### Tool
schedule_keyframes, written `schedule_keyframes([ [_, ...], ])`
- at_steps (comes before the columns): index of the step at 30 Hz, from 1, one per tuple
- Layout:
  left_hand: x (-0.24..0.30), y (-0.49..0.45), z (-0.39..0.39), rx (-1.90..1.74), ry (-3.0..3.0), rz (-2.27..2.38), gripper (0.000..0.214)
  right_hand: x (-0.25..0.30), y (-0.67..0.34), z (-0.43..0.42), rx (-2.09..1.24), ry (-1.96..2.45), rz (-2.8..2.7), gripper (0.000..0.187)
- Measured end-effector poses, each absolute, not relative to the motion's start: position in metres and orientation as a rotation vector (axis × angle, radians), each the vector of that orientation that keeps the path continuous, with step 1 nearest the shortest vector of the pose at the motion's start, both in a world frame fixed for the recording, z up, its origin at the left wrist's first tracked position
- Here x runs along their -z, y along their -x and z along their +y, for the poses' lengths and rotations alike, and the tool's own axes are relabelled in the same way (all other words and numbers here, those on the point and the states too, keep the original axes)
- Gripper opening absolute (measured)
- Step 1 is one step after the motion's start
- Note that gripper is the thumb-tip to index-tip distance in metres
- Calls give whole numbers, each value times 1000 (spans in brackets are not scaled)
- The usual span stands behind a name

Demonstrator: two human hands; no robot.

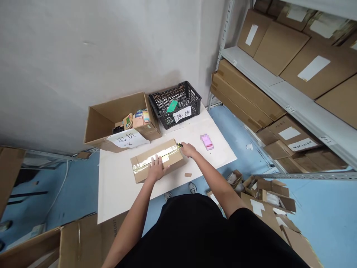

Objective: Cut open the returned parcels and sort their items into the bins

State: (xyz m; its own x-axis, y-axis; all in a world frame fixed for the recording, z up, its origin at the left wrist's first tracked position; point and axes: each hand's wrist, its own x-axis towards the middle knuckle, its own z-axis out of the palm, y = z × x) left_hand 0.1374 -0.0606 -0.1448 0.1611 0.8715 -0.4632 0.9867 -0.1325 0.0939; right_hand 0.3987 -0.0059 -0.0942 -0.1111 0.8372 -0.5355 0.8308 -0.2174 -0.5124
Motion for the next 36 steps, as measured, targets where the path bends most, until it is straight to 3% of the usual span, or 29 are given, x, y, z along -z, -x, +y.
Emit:
schedule_keyframes([
  [5,145,-140,-64,400,-2067,1792,99,81,-386,-5,-1022,2197,-2216,31],
  [19,138,-146,-66,353,-2043,1812,101,84,-407,-58,-1216,2188,-2062,29],
  [25,124,-112,-32,190,-2155,1777,86,111,-394,-88,-929,2196,-1512,47],
  [30,118,-76,0,251,-2084,1996,86,153,-348,-89,-1111,2205,-1287,79],
  [36,129,-102,-50,324,-1941,2061,85,171,-356,-13,-988,2254,-842,82],
])
